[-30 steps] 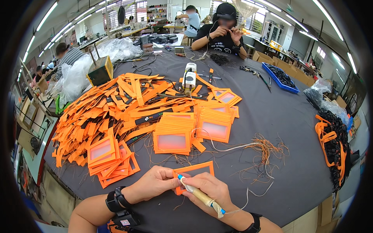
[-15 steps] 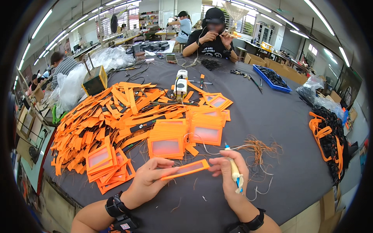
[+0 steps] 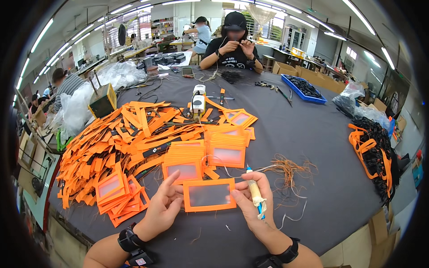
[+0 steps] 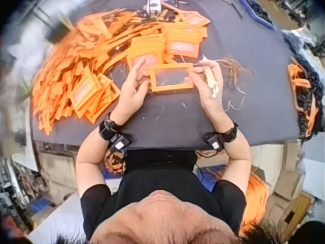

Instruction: The person uses a syringe-like tool to apply a substance along the edges of small orange rectangular frames. They handle the frames one by one, applying the substance to the perimeter, and then place the finished items into a stack on the table.

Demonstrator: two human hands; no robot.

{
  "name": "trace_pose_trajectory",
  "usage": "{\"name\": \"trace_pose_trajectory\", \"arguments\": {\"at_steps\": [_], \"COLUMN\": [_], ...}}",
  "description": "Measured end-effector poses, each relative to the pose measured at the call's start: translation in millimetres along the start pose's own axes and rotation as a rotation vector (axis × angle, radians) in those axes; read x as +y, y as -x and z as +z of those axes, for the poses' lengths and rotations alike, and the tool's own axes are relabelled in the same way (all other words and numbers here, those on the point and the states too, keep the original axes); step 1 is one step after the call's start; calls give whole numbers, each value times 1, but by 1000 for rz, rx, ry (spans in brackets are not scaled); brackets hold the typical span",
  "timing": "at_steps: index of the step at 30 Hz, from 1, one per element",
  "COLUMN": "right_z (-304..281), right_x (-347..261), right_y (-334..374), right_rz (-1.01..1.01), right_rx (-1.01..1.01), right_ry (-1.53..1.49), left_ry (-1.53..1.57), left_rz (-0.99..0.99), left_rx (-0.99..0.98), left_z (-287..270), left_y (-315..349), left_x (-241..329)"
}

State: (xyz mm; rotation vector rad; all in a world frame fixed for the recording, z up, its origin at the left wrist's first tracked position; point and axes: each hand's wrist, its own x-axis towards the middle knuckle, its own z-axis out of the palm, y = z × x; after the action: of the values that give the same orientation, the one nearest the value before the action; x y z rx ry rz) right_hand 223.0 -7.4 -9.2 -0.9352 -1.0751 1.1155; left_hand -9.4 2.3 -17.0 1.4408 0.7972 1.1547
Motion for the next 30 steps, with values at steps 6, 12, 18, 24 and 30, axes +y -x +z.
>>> {"name": "trace_pose_trajectory", "arguments": {"at_steps": [6,12,18,24,30], "right_z": [2,6,2,5,-2], "right_x": [2,2,0,-3,-10], "right_y": [1,2,2,2,5], "right_rz": [-28,-49,-31,-61,-103], "right_rx": [17,-21,-56,-60,31], "right_ry": [19,-16,21,86,131], "left_ry": [153,155,190,49,-658], "left_rz": [-225,-301,-322,-328,193], "left_rx": [-82,-66,-60,-29,121], "left_z": [-12,-11,-11,-12,-51], "left_y": [-6,-5,-5,-3,1], "left_x": [-6,-5,-5,4,66]}}
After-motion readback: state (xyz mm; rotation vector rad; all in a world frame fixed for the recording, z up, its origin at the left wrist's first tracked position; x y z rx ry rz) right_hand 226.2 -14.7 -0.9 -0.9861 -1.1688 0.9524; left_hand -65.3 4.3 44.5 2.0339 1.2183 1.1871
